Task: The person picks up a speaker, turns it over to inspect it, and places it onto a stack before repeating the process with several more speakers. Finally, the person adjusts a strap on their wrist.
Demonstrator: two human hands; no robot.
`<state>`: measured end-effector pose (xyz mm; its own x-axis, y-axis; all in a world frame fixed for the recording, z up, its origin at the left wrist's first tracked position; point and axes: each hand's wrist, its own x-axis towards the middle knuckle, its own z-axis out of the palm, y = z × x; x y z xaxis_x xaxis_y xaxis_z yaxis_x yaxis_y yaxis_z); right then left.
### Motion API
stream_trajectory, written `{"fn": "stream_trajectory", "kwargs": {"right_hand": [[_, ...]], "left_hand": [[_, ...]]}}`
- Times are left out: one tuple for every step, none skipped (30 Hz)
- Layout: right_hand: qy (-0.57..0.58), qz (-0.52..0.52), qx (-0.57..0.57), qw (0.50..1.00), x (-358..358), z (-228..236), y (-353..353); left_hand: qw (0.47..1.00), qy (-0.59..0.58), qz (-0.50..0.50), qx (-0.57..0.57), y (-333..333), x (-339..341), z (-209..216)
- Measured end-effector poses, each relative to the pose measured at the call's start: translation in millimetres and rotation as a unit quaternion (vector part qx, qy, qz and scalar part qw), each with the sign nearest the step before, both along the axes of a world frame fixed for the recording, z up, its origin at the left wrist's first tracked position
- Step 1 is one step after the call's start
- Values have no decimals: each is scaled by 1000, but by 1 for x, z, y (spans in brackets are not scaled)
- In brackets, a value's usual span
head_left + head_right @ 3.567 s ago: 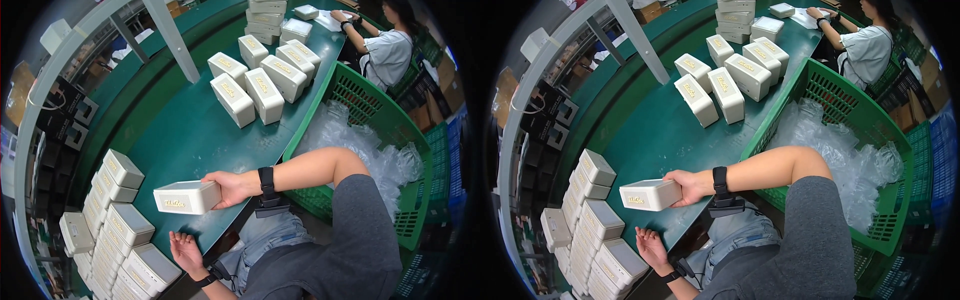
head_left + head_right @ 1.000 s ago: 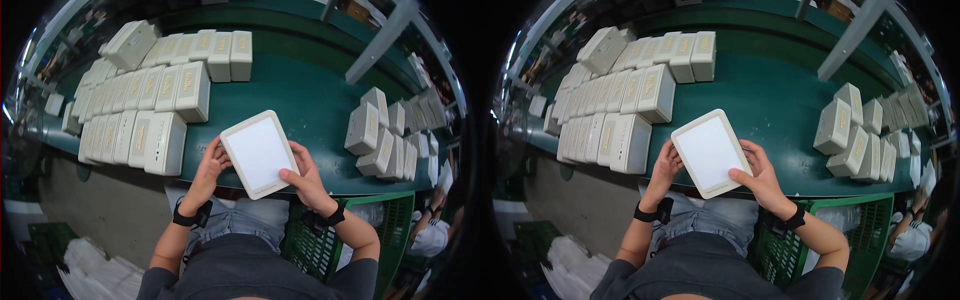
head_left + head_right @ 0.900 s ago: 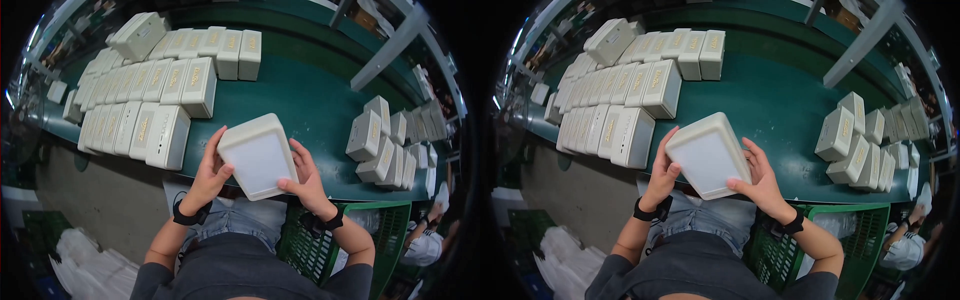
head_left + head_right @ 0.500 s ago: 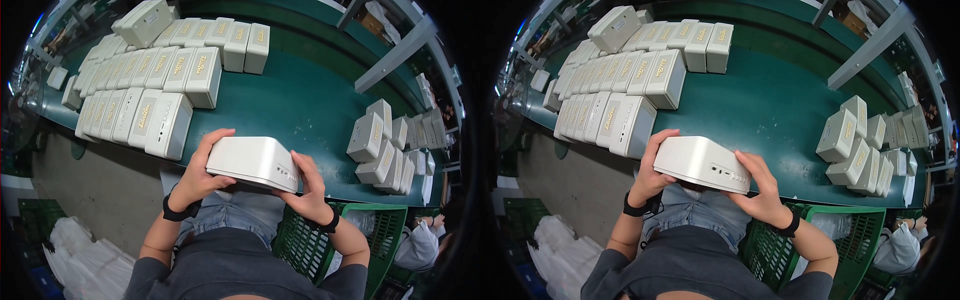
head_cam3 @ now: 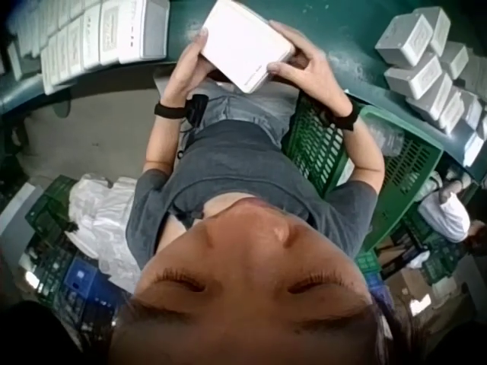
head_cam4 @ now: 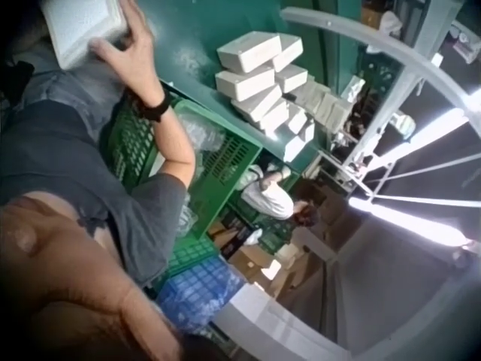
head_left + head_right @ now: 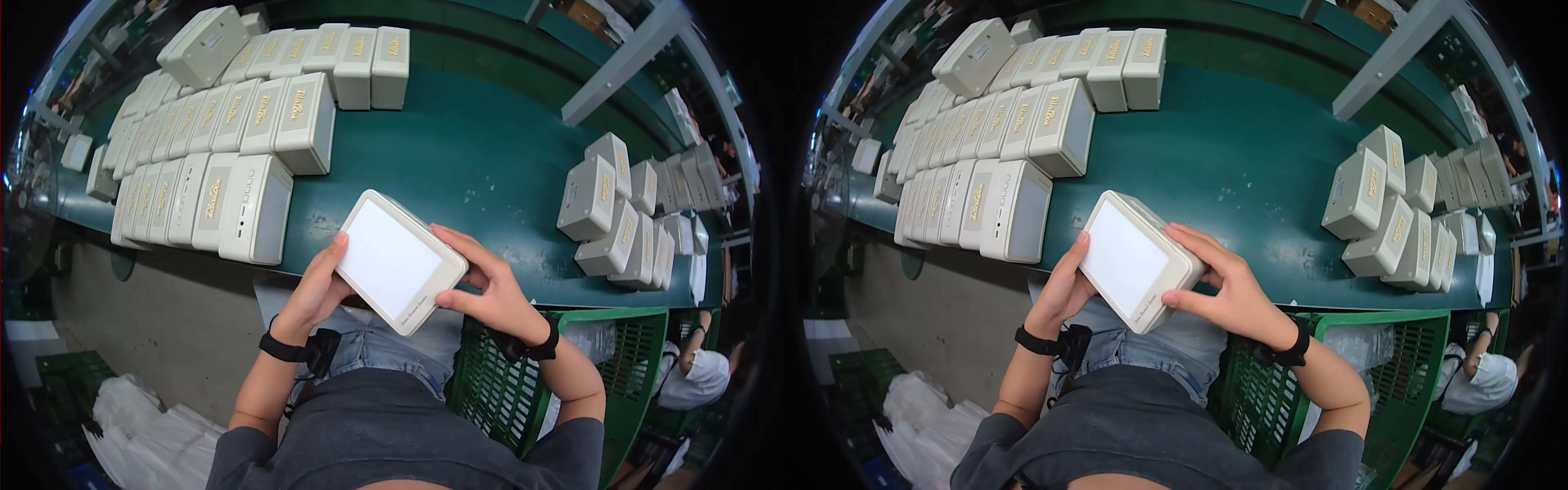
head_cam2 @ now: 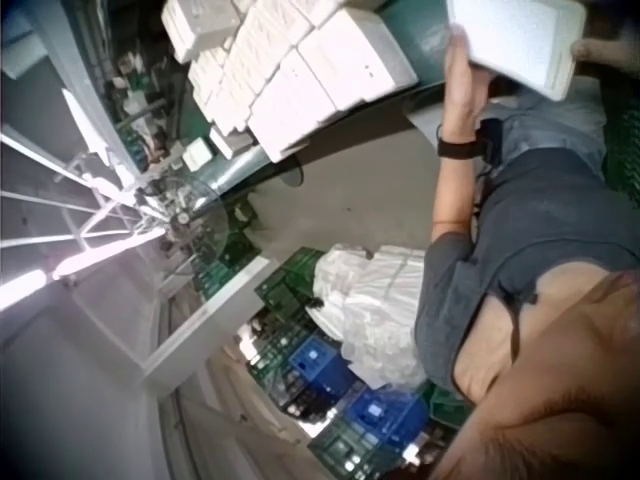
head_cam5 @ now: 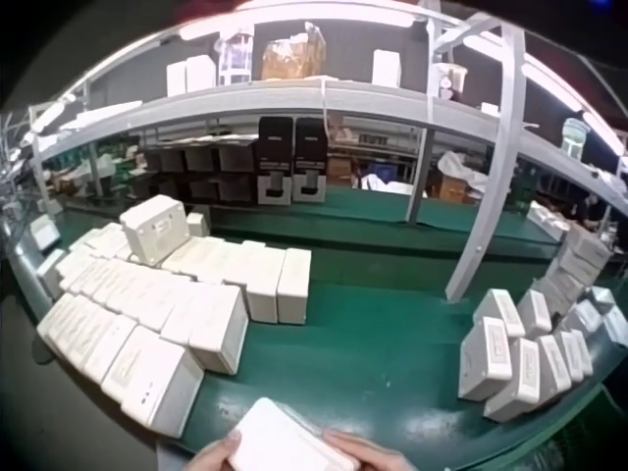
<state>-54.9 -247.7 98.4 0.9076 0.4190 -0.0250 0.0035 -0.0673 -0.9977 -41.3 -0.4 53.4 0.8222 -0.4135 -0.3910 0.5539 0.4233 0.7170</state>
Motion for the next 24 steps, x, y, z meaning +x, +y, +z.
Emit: {"fn": "stream_trajectory", "kwargs": {"right_hand": [[-2,-7,0,1000,1,0,-1],[46,-14,27,998,4,-2,-2],[92,-21,54,994,7,-3,-4],[139,-26,82,987,10,-5,-5],[136,-29,83,987,12,-6,-7],[187,-30,107,976,14,-7,-8],[240,-30,132,961,15,-8,-10],[291,-29,156,943,15,-8,-11],[288,-30,158,944,15,-9,-11],[318,-25,195,927,15,-10,-11],[347,-19,232,908,16,-11,-10],[375,-12,269,887,16,-12,-10],[369,-14,273,889,16,-14,-10],[384,-10,285,878,15,-16,-10],[398,-5,297,868,14,-17,-10],[414,2,308,857,14,-17,-9],[408,3,310,859,14,-15,-9],[406,26,301,862,14,-12,-9],[405,49,290,866,14,-8,-9],[404,71,279,868,15,-7,-10],[400,73,279,870,15,-8,-10],[410,111,276,862,15,-9,-11],[421,149,272,853,16,-11,-13],[431,187,267,841,17,-13,-13]], "left_hand": [[1000,-12,-2,0,0,0,1],[1000,-25,-3,-1,0,-1,1],[999,-38,-4,-2,-1,0,2],[999,-41,-8,-2,-2,2,4],[994,-104,6,35,-3,4,6],[983,-166,20,73,-4,6,9],[967,-227,36,110,-5,6,10],[967,-229,34,109,-6,6,10],[951,-281,54,121,-8,5,9],[930,-335,75,132,-9,7,9],[906,-388,94,142,-10,8,9],[903,-394,93,142,-11,8,11],[886,-429,82,159,-11,7,11],[866,-462,71,176,-10,5,11],[845,-495,60,193,-10,4,12],[842,-501,58,193,-10,2,13],[836,-501,65,213,-10,-1,15],[831,-500,73,233,-10,-3,16],[826,-498,81,253,-10,-2,18],[823,-502,82,253,-10,1,20],[828,-485,110,258,-9,4,22],[834,-465,137,264,-9,6,25],[838,-444,165,270,-9,7,26],[838,-444,167,270,-9,10,26]]}}
